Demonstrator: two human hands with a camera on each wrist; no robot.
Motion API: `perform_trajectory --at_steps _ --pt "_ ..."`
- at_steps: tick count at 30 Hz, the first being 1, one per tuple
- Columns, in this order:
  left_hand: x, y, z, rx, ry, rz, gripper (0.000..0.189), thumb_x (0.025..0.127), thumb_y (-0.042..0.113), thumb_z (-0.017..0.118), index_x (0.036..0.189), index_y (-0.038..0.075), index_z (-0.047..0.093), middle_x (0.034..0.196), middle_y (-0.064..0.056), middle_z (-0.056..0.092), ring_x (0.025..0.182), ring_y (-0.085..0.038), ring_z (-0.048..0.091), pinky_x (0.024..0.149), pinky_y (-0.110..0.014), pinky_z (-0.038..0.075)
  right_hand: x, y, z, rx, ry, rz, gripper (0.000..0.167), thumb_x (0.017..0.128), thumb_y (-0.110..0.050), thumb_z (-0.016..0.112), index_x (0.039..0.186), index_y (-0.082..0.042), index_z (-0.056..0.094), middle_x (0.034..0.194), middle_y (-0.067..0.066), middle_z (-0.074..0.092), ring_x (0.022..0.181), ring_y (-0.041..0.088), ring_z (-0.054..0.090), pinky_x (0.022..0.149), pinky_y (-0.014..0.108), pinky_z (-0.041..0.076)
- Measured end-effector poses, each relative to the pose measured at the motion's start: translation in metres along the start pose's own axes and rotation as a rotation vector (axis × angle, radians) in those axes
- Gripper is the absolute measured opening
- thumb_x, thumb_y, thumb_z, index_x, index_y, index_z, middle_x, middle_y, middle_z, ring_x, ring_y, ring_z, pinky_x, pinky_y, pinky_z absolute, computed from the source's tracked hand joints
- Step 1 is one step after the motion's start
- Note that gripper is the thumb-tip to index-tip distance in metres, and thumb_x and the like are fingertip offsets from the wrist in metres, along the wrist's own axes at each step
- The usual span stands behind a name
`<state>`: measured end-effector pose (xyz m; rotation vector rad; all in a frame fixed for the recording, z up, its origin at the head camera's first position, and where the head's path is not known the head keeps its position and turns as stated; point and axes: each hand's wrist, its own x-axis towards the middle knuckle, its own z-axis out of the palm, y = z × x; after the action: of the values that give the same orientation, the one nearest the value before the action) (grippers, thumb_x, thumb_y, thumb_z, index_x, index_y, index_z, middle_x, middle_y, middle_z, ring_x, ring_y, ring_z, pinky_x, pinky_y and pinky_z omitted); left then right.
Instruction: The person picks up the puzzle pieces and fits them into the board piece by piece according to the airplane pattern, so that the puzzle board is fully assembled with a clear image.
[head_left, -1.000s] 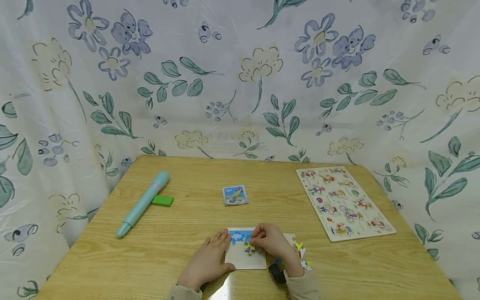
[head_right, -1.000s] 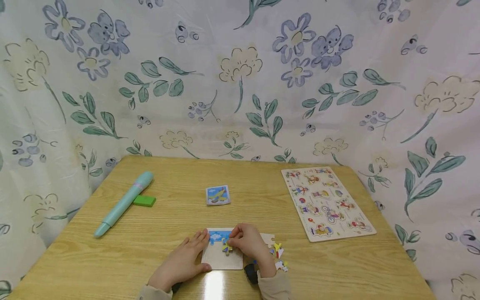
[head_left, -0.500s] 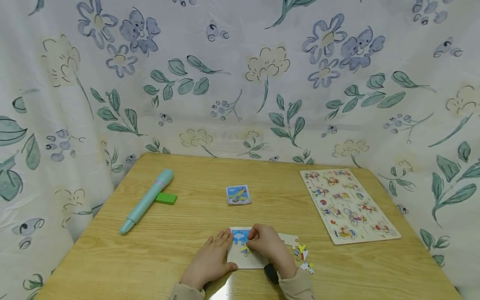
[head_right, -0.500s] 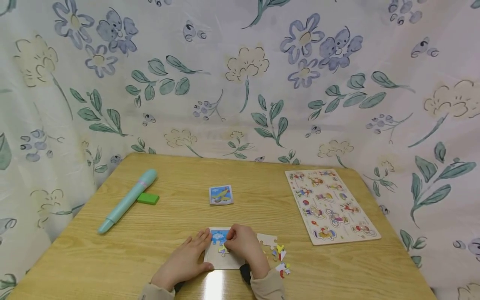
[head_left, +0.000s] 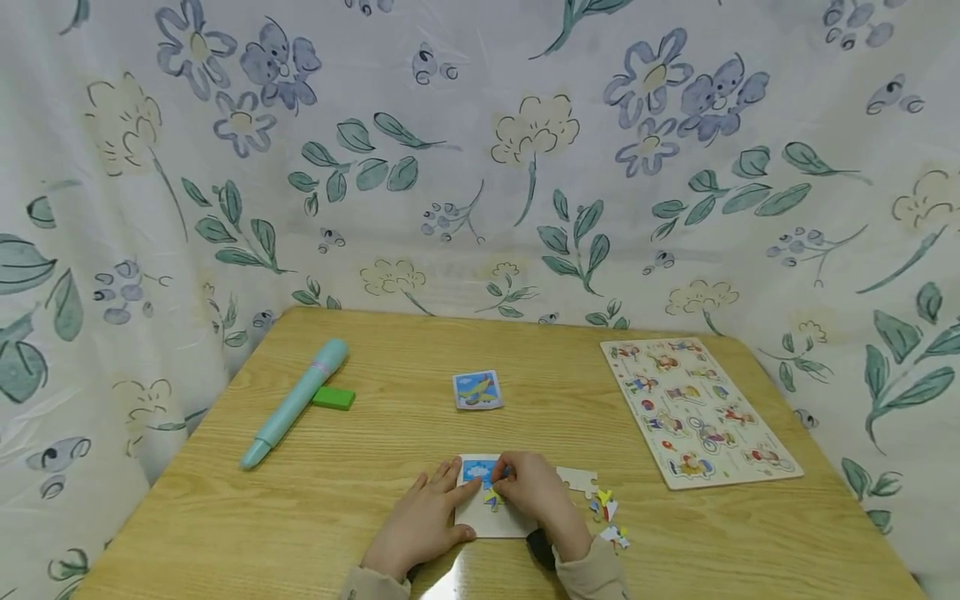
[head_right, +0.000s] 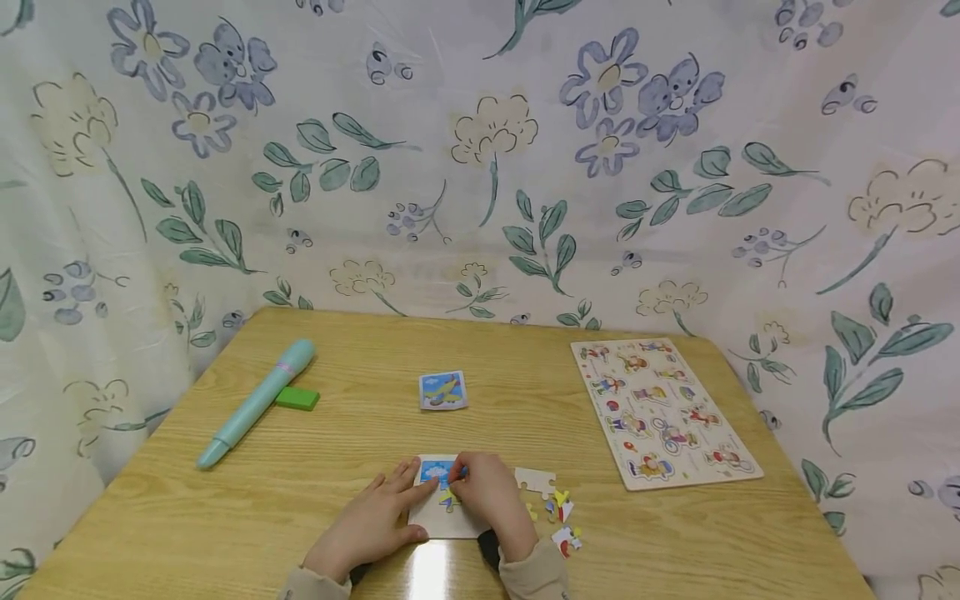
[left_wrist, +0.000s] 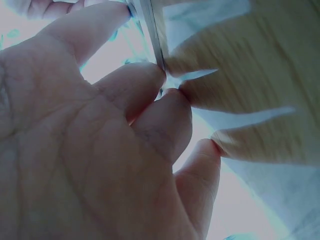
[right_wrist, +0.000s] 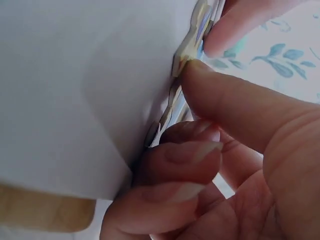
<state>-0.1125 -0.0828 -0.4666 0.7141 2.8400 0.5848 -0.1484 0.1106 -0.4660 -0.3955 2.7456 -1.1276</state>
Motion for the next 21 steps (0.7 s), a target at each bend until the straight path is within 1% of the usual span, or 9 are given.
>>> perform_trajectory --at_steps 3,5,7,10,12,14,18,19,21 --pt "0.001 0.000 0.000 -0.012 0.004 0.002 0.069 0.080 0.044 0.073 0.141 0.017 0.053 0.154 -0.022 0.035 0.141 -0.041 0.037 0.110 -0.062 0.033 -0.001 0.004 -0.002 0.028 -0.004 -0.017 0.004 0.085 -0.008 0.069 0.081 -0.009 0.067 0.059 -0.008 0.045 0.051 0.005 0.038 0.045 0.017 0.028" --pt "0.001 0.000 0.000 -0.016 0.008 -0.002 0.072 0.079 0.043 0.073 0.141 0.015 0.052 0.154 -0.022 0.035 0.140 -0.041 0.037 0.111 -0.062 0.033 -0.001 0.009 -0.006 0.060 0.003 -0.026 0.004 0.088 -0.012 0.068 0.086 -0.009 0.068 0.063 -0.006 0.049 0.054 0.004 0.041 0.047 0.016 0.032" --pt "0.001 0.000 0.000 -0.024 0.010 -0.006 0.074 0.079 0.043 0.074 0.142 0.013 0.050 0.154 -0.022 0.035 0.140 -0.041 0.037 0.111 -0.062 0.033 -0.003 0.016 -0.013 0.093 0.023 -0.021 0.007 0.091 -0.015 0.066 0.092 -0.008 0.068 0.068 -0.004 0.055 0.057 0.005 0.044 0.048 0.017 0.036" --pt "0.002 0.000 0.000 -0.033 0.008 -0.011 0.077 0.079 0.043 0.074 0.143 0.010 0.048 0.154 -0.021 0.035 0.141 -0.041 0.037 0.111 -0.062 0.032 -0.009 0.029 -0.028 0.119 0.086 0.021 0.009 0.093 -0.016 0.064 0.097 -0.009 0.068 0.077 0.000 0.061 0.064 0.008 0.050 0.052 0.019 0.041" --pt "0.002 0.000 0.000 -0.037 0.004 -0.015 0.079 0.079 0.043 0.074 0.144 0.008 0.047 0.154 -0.021 0.035 0.141 -0.040 0.036 0.112 -0.062 0.032 -0.015 0.037 -0.038 0.120 0.125 0.062 0.011 0.091 -0.014 0.066 0.100 -0.008 0.068 0.082 0.002 0.063 0.068 0.009 0.052 0.056 0.020 0.044" --pt "0.002 0.000 0.000 -0.043 -0.002 -0.019 0.081 0.079 0.042 0.075 0.144 0.005 0.045 0.154 -0.021 0.035 0.142 -0.040 0.035 0.112 -0.061 0.031 -0.022 0.046 -0.049 0.120 0.136 0.097 0.018 0.088 -0.011 0.069 0.105 -0.006 0.067 0.090 0.003 0.064 0.074 0.010 0.053 0.062 0.020 0.045" --pt "0.002 -0.002 0.001 -0.061 -0.013 -0.030 0.084 0.078 0.039 0.076 0.144 -0.002 0.042 0.154 -0.020 0.035 0.143 -0.040 0.033 0.114 -0.061 0.028 -0.034 0.059 -0.064 0.109 0.094 0.132 0.039 0.079 -0.004 0.076 0.116 -0.002 0.063 0.102 0.008 0.064 0.079 0.014 0.050 0.066 0.021 0.044" --pt "0.002 -0.002 0.001 -0.062 -0.016 -0.029 0.084 0.079 0.038 0.076 0.144 -0.002 0.041 0.154 -0.020 0.035 0.143 -0.040 0.032 0.115 -0.060 0.027 -0.036 0.061 -0.066 0.110 0.082 0.132 0.043 0.077 -0.003 0.077 0.117 -0.001 0.062 0.105 0.009 0.064 0.080 0.015 0.049 0.066 0.021 0.043" --pt "0.002 -0.002 0.002 -0.064 -0.021 -0.027 0.085 0.079 0.038 0.075 0.145 -0.003 0.040 0.155 -0.019 0.034 0.144 -0.039 0.030 0.116 -0.060 0.026 -0.038 0.063 -0.069 0.090 0.074 0.126 0.043 0.076 -0.001 0.077 0.117 0.000 0.062 0.105 0.010 0.064 0.080 0.015 0.049 0.065 0.022 0.043"
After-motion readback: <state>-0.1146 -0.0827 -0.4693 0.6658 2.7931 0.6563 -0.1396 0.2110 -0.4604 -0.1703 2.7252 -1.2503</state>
